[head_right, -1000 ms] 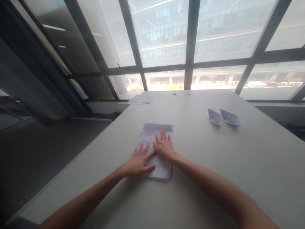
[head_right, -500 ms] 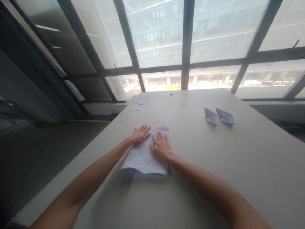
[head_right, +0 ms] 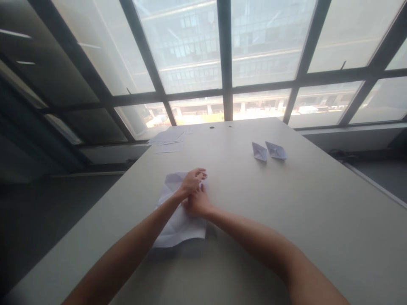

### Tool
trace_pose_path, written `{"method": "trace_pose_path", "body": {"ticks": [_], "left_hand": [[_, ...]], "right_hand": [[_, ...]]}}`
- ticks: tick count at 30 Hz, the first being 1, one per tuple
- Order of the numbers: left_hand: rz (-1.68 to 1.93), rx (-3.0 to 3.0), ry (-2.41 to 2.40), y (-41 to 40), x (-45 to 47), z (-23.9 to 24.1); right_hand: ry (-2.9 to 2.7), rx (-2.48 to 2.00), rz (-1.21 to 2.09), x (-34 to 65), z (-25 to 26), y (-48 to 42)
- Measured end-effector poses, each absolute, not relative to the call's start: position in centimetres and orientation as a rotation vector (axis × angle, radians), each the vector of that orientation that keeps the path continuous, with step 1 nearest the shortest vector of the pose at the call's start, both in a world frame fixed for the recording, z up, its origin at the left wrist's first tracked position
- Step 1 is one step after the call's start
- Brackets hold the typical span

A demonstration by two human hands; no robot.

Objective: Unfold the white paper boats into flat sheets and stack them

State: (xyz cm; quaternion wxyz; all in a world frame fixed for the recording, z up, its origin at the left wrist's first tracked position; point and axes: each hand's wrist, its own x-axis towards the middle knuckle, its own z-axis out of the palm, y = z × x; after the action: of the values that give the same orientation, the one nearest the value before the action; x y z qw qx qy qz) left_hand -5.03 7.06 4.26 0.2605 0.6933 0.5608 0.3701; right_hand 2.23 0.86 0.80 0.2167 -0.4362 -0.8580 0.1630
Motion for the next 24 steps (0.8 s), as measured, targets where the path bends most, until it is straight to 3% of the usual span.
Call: {"method": "trace_pose_path", "body": {"ticks": [8, 15, 19, 24], "left_hand": [[1.399, 1.520, 1.464, 6.1, -9.5, 2.2], [1.260, 1.706, 1.425, 5.7, -8.5, 1.3], [1.073, 2.043, 1.474, 5.3, -8.0, 1.1], [0.917, 2.384, 1.472, 4.6, -7.7, 1.1]], "right_hand": [[-2.074, -1.257, 0.596, 3.9, 0.7, 4.5], [-1.438, -1.879, 0.028, 21.7, 4.9, 11.8], [-1.196, -2.083, -0.006, 31.2, 6.2, 14.3], [-1.260, -2.170, 0.042, 34.1, 5.8, 16.7]]}}
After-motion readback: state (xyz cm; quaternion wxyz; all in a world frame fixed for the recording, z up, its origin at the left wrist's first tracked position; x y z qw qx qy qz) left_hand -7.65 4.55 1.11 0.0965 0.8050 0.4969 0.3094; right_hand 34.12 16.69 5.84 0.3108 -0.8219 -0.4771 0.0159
